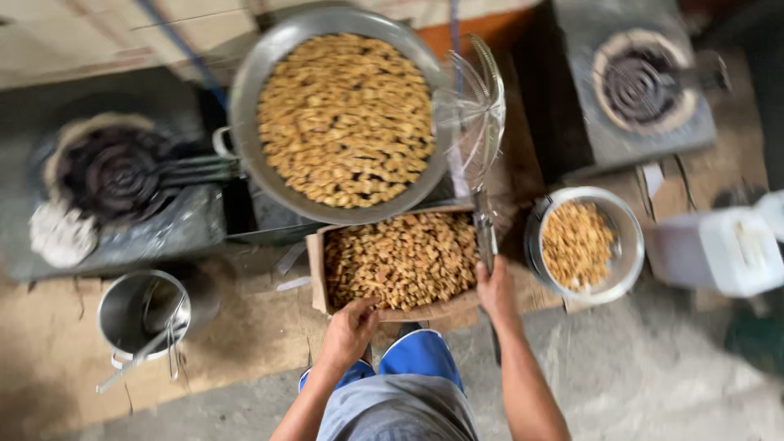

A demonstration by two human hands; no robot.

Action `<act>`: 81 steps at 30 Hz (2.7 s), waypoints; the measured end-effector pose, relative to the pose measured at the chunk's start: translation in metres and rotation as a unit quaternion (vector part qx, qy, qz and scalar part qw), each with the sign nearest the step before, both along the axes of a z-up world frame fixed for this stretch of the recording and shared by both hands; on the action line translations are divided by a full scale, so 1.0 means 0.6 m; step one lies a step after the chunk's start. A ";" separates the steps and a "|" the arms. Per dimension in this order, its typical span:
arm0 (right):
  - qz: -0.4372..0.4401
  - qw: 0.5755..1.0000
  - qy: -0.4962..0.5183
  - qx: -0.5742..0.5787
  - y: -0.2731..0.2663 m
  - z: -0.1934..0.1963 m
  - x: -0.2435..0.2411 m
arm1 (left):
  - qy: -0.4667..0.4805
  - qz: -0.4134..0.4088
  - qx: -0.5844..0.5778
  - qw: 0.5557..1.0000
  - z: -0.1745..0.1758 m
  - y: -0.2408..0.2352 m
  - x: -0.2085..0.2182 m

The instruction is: The person uses a large mesh strainer to scoop fried food pieces from a wok of oil, transferring them into a cardboard box and a metal pot. The person also uses their hands to move and arrange the food pieces within the box.

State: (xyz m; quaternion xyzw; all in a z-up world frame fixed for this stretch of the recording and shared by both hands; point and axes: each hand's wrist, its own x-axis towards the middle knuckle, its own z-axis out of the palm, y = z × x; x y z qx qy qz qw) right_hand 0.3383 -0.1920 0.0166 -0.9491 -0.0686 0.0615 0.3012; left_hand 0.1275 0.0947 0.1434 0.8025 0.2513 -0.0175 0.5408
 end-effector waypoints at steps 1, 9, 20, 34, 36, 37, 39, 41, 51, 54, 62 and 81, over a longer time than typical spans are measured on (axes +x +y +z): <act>0.025 0.999 -0.001 -0.044 0.018 -0.004 0.054 | 0.011 0.030 0.008 0.999 0.008 0.002 -0.011; 0.137 0.967 0.018 -0.213 0.206 0.013 0.400 | 0.100 0.167 -0.014 0.981 0.007 -0.041 -0.093; 0.304 0.898 0.207 -0.242 0.301 0.127 0.418 | -0.044 0.191 -0.081 0.977 0.040 -0.005 0.115; 0.142 0.933 0.072 -0.321 0.169 0.247 0.302 | -0.032 0.141 -0.063 0.988 0.032 0.048 0.111; 0.128 0.936 0.074 -0.318 0.179 0.208 0.296 | -0.025 0.119 -0.080 0.989 0.032 0.066 0.099; 0.120 0.938 0.076 -0.317 0.179 0.193 0.288 | -0.020 0.107 -0.089 0.990 0.035 0.076 0.090; 0.032 0.943 0.234 -0.234 0.196 0.154 0.262 | -0.010 0.088 -0.081 0.993 0.041 0.099 0.083; 0.058 0.940 0.277 -0.191 0.206 0.120 0.216 | -0.004 0.069 -0.084 0.994 0.046 0.121 0.084; 0.127 0.942 0.209 -0.230 0.228 0.205 0.032 | -0.009 0.024 -0.063 0.998 0.049 0.180 0.087; 0.126 0.933 0.220 -0.256 0.229 0.276 0.022 | -0.034 0.036 -0.061 0.997 0.052 0.190 0.094; 0.115 0.919 0.322 -0.196 0.265 0.267 0.087 | -0.023 0.055 -0.057 0.997 0.061 0.183 0.109; 0.226 0.896 -0.018 -0.381 0.342 0.311 0.501 | -0.025 0.069 -0.041 0.996 0.064 0.128 0.148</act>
